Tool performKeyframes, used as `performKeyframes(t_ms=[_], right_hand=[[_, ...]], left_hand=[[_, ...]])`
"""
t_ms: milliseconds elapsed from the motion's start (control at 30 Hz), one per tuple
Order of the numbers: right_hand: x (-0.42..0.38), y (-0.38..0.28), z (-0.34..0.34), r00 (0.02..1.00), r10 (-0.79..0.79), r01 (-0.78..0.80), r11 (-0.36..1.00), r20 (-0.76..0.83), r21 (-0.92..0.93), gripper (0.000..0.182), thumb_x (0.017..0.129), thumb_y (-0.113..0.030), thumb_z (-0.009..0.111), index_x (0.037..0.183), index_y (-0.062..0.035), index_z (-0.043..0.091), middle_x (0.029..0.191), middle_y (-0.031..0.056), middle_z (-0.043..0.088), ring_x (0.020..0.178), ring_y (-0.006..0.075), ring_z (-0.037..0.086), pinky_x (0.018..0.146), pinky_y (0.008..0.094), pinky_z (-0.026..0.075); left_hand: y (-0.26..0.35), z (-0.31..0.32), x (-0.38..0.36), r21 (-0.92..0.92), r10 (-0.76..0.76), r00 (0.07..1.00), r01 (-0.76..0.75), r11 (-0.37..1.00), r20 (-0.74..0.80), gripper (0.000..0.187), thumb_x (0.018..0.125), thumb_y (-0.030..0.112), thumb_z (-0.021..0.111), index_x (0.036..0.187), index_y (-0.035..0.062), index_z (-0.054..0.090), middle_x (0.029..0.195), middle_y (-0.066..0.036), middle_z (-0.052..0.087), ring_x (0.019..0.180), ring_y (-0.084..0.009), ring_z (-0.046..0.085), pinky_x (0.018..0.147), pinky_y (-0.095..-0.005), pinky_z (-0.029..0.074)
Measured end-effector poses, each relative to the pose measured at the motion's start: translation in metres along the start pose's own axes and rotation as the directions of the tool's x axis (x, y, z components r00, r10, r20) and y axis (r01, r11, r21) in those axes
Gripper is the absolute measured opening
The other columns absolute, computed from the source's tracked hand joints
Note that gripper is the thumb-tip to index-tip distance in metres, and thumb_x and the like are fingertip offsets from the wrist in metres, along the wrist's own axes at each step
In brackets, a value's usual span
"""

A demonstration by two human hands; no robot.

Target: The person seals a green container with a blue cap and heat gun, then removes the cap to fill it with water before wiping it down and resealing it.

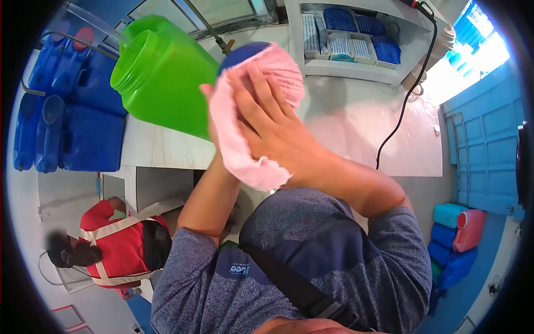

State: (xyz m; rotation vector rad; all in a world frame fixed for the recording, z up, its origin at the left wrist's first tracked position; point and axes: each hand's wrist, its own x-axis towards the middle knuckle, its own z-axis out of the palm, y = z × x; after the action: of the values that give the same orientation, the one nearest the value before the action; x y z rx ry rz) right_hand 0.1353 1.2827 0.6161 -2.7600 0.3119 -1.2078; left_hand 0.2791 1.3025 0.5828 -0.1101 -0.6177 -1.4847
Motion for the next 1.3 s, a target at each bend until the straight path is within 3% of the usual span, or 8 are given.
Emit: performKeyframes(t_ms=[133,333,500,600,733,833,1133,1300], right_hand=[[0.020,0.052,-0.003,0.980,0.175,-0.175,0.984,-0.097,0.011,0.077,0.079,-0.027,0.060,0.143,0.0117,0.040,0.154,0.0333,0.028,0.147,0.0539,0.016,0.119,0.0626,0.013],[-0.010,-0.005,0.009,0.976,0.216,-0.210,0.964,-0.018,0.166,0.075,0.087,-0.026,0.055,0.147,0.0129,0.031,0.154,0.0415,0.018,0.145,0.0592,0.012,0.118,0.0635,0.011],[0.014,0.066,-0.005,0.915,0.323,-0.271,0.937,-0.243,0.222,0.062,0.087,-0.021,0.061,0.139,0.0083,0.044,0.143,0.0292,0.047,0.135,0.0471,0.043,0.113,0.0496,0.033],[-0.007,0.065,-0.014,0.821,0.540,-0.342,0.210,0.183,0.916,0.046,0.094,-0.013,0.060,0.135,0.0037,0.048,0.122,0.0112,0.066,0.110,0.0247,0.065,0.095,0.0337,0.051],[-0.022,0.027,0.002,0.648,0.761,0.001,0.056,-0.043,0.998,0.041,0.095,-0.008,0.057,0.134,0.0032,0.049,0.120,0.0094,0.064,0.111,0.0164,0.062,0.096,0.0314,0.050],[-0.020,0.026,0.004,0.714,0.692,-0.159,0.312,-0.109,0.937,0.040,0.093,0.000,0.055,0.133,0.0038,0.048,0.122,0.0123,0.062,0.113,0.0164,0.061,0.099,0.0306,0.048],[-0.047,-0.010,0.030,0.829,0.559,-0.423,0.657,-0.027,0.624,0.060,0.075,-0.007,0.079,0.126,-0.0019,0.049,0.116,0.0197,0.063,0.104,0.0372,0.065,0.086,0.0395,0.053],[-0.044,-0.005,0.040,0.959,0.091,-0.033,0.976,-0.270,0.214,0.045,0.077,-0.013,0.068,0.120,-0.0033,0.058,0.126,0.0209,0.062,0.128,0.0363,0.056,0.109,0.0465,0.041]], left_hand=[[-0.021,0.049,0.001,0.554,0.131,0.928,0.091,0.828,-0.348,0.091,0.098,0.071,0.030,0.154,0.0005,0.026,0.157,-0.014,0.036,0.146,-0.0290,0.033,0.121,-0.0441,0.023],[-0.012,0.046,0.006,0.308,0.006,0.945,0.100,0.946,-0.326,0.100,0.092,0.081,0.024,0.152,0.0010,0.033,0.157,-0.017,0.035,0.144,-0.0324,0.037,0.120,-0.0464,0.028],[-0.020,0.049,-0.008,0.780,0.068,0.979,0.110,0.616,-0.192,0.127,0.062,0.073,0.079,0.152,-0.0001,0.027,0.152,-0.011,0.042,0.141,-0.0245,0.040,0.116,-0.0441,0.035],[-0.008,0.037,-0.009,0.707,0.037,0.977,0.126,0.696,-0.209,0.117,0.063,0.063,0.086,0.148,0.0009,0.034,0.145,-0.014,0.049,0.132,-0.0268,0.051,0.110,-0.0431,0.043],[-0.011,0.012,-0.004,0.714,0.279,0.912,0.021,0.699,-0.300,0.040,0.089,0.014,0.075,0.118,0.0064,0.048,0.122,-0.013,0.060,0.109,-0.0186,0.061,0.098,-0.0378,0.051],[-0.016,0.001,0.001,0.965,0.455,0.874,0.056,0.256,-0.171,0.044,0.097,0.021,0.065,0.132,0.0067,0.043,0.130,-0.014,0.054,0.119,-0.0192,0.054,0.104,-0.0396,0.045],[-0.012,0.043,0.001,0.642,0.093,0.858,0.301,0.705,-0.505,0.086,0.094,0.040,0.060,0.160,0.0165,0.011,0.147,-0.016,0.039,0.132,-0.0302,0.049,0.108,-0.0461,0.042],[-0.012,0.053,0.003,0.634,0.243,0.912,0.023,0.773,-0.330,0.094,0.089,0.050,0.059,0.158,0.0044,0.014,0.137,-0.020,0.052,0.127,-0.0330,0.053,0.108,-0.0473,0.044]])
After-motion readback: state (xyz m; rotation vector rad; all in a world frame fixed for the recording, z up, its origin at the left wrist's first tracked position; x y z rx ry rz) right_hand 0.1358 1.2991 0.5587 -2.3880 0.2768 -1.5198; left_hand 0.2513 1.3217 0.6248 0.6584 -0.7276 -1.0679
